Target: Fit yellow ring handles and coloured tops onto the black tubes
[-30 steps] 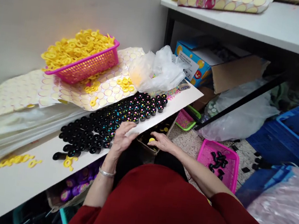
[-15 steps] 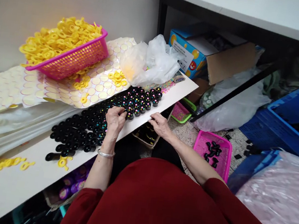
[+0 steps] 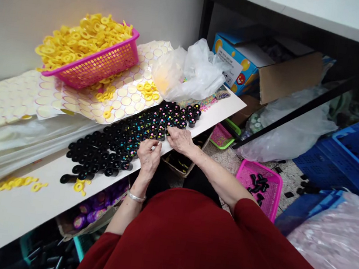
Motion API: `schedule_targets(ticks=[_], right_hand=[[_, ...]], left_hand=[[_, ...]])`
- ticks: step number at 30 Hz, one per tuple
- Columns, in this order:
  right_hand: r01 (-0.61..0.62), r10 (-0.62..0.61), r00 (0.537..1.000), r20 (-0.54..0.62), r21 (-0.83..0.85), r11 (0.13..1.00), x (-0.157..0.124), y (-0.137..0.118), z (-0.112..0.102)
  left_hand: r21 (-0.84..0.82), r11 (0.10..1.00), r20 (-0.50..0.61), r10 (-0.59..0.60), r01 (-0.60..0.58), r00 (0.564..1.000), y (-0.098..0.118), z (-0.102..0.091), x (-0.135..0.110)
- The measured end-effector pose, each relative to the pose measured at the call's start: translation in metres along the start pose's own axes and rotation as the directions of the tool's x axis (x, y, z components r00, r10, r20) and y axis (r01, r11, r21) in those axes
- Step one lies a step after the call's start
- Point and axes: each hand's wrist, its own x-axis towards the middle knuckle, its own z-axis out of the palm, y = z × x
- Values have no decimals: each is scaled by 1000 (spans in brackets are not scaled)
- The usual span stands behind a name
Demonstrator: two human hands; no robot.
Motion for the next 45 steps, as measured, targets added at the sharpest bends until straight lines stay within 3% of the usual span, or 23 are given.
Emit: schedule_targets(ticks=[10, 15, 17, 19, 22, 27, 31, 36, 39, 42, 45], right_hand=[[-6, -2, 995, 102, 74, 997, -18, -6, -5], [105, -159, 966, 203, 252, 962, -24, -13, -8], [166, -245, 942, 228, 317, 934, -13, -13, -16], [198, -248, 958, 144, 294, 935, 11, -14, -26], [168, -160, 984, -84, 103, 980, 61, -18, -37], [35, -52, 993, -103, -157, 987, 135, -24, -33], [-11, -2, 998, -59, -225, 974, 152, -23, -23], [32, -49, 996, -70, -224, 974, 144, -17, -21], [38, -51, 993, -109, -122, 992, 140, -16, -25], [-6, 31, 982, -184, 136, 991, 138, -18, -32], [-19, 142, 970, -196, 520, 854, 123, -21, -36]], left_hand=[[-167, 982, 79, -79, 91, 994, -6, 19, -19], [-198, 974, 114, -91, 113, 989, -17, 17, -24], [-204, 972, 84, -105, 120, 991, -22, 14, -22], [-189, 974, 56, -113, 121, 992, -26, 12, -20], [-152, 984, 50, -85, 92, 995, -32, 11, -17], [-152, 988, 32, -31, 35, 999, -39, 12, -17], [-163, 987, 21, -8, 11, 1000, -42, 13, -19], [-159, 987, -3, 19, -19, 1000, -44, 15, -20], [-145, 989, -33, 33, -37, 999, -46, 17, -20], [-141, 989, -32, 45, -49, 998, -47, 18, -20], [-188, 981, -55, 30, -40, 998, -43, 13, -21]])
